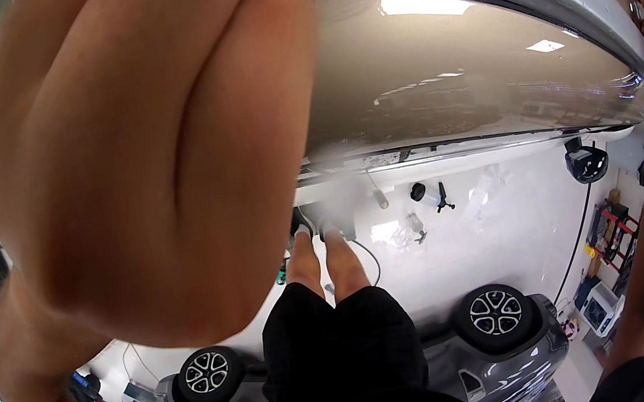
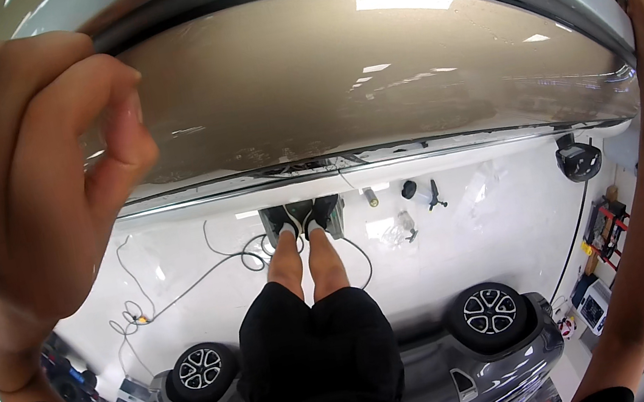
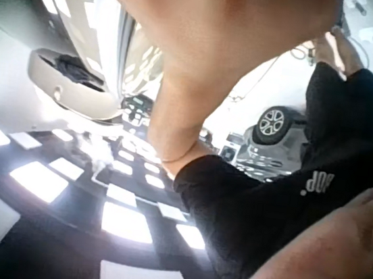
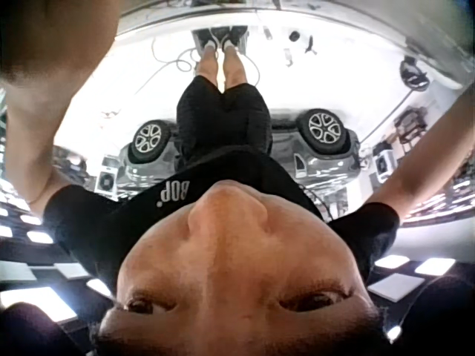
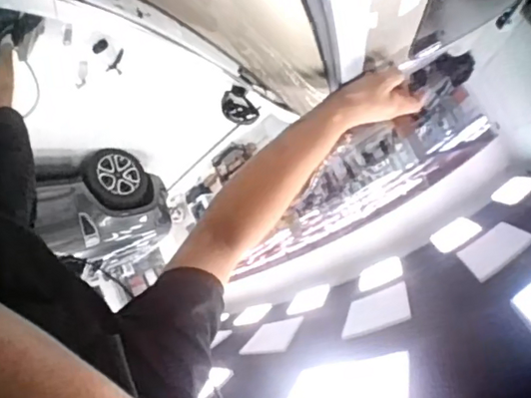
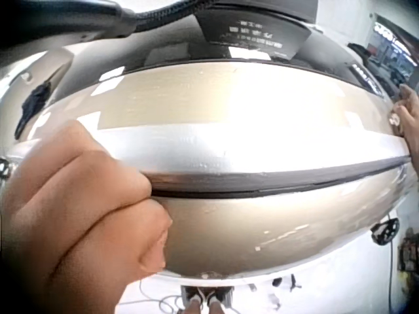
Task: The person applies a protective film to the rear spoiler of a white car. They spray the surface with liquid, smooth the film with a squeegee, and use a heat gun to conform the material to the curved edges. The person also uses a plastic card to tuck the film into the trim gaps.
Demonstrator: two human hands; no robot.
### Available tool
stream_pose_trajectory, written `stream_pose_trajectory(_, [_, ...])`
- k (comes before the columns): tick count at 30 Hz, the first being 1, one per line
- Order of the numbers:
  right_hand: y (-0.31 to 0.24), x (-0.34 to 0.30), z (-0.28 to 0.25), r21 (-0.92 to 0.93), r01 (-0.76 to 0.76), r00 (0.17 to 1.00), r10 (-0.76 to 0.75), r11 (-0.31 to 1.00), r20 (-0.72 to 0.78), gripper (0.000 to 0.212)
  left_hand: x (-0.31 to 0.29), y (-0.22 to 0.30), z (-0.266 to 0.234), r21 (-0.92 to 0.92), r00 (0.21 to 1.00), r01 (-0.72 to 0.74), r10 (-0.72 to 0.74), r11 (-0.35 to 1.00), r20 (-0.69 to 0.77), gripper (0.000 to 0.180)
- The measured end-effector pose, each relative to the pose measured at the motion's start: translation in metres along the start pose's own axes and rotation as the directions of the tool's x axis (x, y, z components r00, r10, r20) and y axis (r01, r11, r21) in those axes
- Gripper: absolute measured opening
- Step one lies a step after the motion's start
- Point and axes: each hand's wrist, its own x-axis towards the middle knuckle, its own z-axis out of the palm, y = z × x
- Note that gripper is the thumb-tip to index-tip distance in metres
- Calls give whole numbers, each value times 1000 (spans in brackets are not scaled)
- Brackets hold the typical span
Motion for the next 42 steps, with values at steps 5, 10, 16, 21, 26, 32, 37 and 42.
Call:
stream_pose_trajectory(5, [-6, 0, 7, 77, -56, 998, 56, 995, 9, 37, -11, -4, 8, -28, 998, 23, -25, 999, -60, 26])
stream_pose_trajectory(10, [-11, 0, 8, 100, 6, 1000, -3, 995, -25, 36, -16, -2, 20, 101, 976, -18, 39, 995, -212, 24])
stream_pose_trajectory(16, [-16, -6, 9, 145, 3, 998, 5, 989, -55, 36, -20, 0, 26, 112, 963, 57, -25, 992, -268, 24])
stream_pose_trajectory(21, [-41, -14, 3, 188, -47, 996, 60, 981, -67, 55, -32, -1, 48, 22, 928, 34, -24, 999, -371, 25])
stream_pose_trajectory(26, [-72, -30, 9, 213, 83, 977, -38, 974, -211, 43, -40, -1, 73, -76, 806, 2, -47, 997, -591, 25])
stream_pose_trajectory(32, [-225, -84, -40, 319, 535, 840, -452, 782, -300, 35, -35, 3, 66, -184, 800, 48, -148, 982, -581, 29])
stream_pose_trajectory(37, [-302, -119, -20, 533, 580, 691, -719, 616, 80, 43, -37, 6, 79, -218, 776, 46, -172, 975, -606, 26])
stream_pose_trajectory(42, [-334, -126, 3, 539, 570, 624, -754, 620, 207, 50, -60, 38, 78, -220, 923, -108, 15, 970, -384, 25])
